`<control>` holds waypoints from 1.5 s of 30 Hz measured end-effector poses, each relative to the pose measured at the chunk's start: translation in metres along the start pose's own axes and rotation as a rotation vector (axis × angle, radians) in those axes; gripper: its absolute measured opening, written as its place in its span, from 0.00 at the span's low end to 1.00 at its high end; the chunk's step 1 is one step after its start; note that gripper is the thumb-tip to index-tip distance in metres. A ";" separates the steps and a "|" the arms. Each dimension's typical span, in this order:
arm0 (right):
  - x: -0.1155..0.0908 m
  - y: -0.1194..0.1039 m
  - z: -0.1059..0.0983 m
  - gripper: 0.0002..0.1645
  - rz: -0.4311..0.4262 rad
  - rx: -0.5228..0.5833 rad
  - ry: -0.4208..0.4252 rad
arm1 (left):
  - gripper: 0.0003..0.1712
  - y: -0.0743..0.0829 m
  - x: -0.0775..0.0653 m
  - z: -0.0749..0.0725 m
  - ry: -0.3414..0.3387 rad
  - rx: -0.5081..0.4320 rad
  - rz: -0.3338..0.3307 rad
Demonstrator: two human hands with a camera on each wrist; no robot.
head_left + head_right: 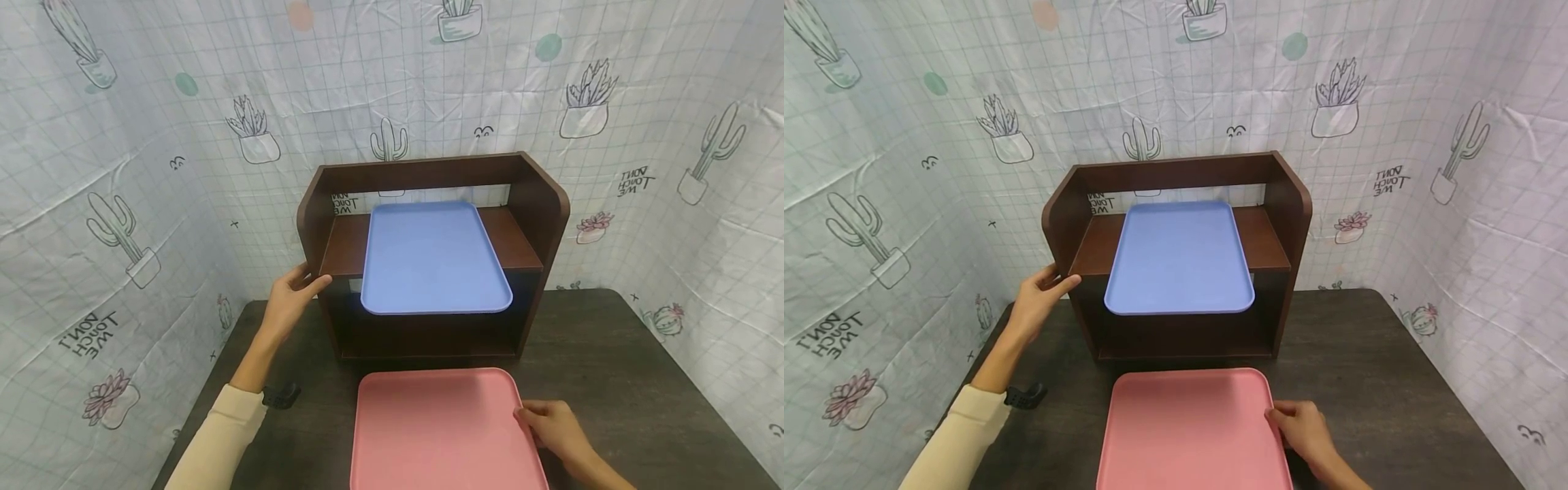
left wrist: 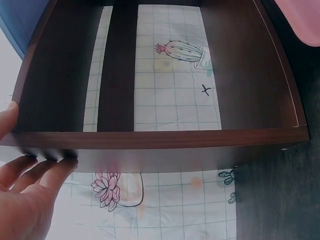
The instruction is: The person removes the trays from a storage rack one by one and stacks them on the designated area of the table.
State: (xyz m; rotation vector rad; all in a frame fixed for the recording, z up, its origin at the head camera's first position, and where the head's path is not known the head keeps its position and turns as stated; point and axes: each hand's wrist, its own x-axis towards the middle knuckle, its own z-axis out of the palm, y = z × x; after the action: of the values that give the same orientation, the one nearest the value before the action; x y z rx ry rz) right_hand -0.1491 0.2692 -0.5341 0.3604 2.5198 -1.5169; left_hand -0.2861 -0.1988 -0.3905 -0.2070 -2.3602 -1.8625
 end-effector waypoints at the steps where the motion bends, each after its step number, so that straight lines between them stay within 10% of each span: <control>1: 0.000 -0.001 0.000 0.22 -0.023 -0.062 0.020 | 0.43 0.000 0.000 0.000 0.001 0.000 0.001; 9: -0.003 0.000 0.003 0.15 -0.154 -0.294 0.124 | 0.44 0.001 -0.002 0.002 0.006 0.000 -0.003; 24: -0.001 -0.016 -0.008 0.08 -0.169 -0.154 0.104 | 0.44 0.001 -0.001 0.001 0.006 0.008 -0.011; 36: -0.028 -0.111 -0.019 0.26 -0.153 0.431 -0.293 | 0.44 0.001 0.000 0.000 0.014 0.009 -0.010; 45: -0.049 -0.165 -0.023 0.36 -0.201 0.699 -0.388 | 0.43 0.002 0.000 0.001 0.014 -0.004 0.001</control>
State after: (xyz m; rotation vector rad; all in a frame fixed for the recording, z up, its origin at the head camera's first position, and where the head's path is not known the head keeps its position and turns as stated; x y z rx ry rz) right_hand -0.1523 0.2093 -0.3708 -0.1079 1.7180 -2.2586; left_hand -0.2858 -0.1976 -0.3889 -0.1942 -2.3473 -1.8620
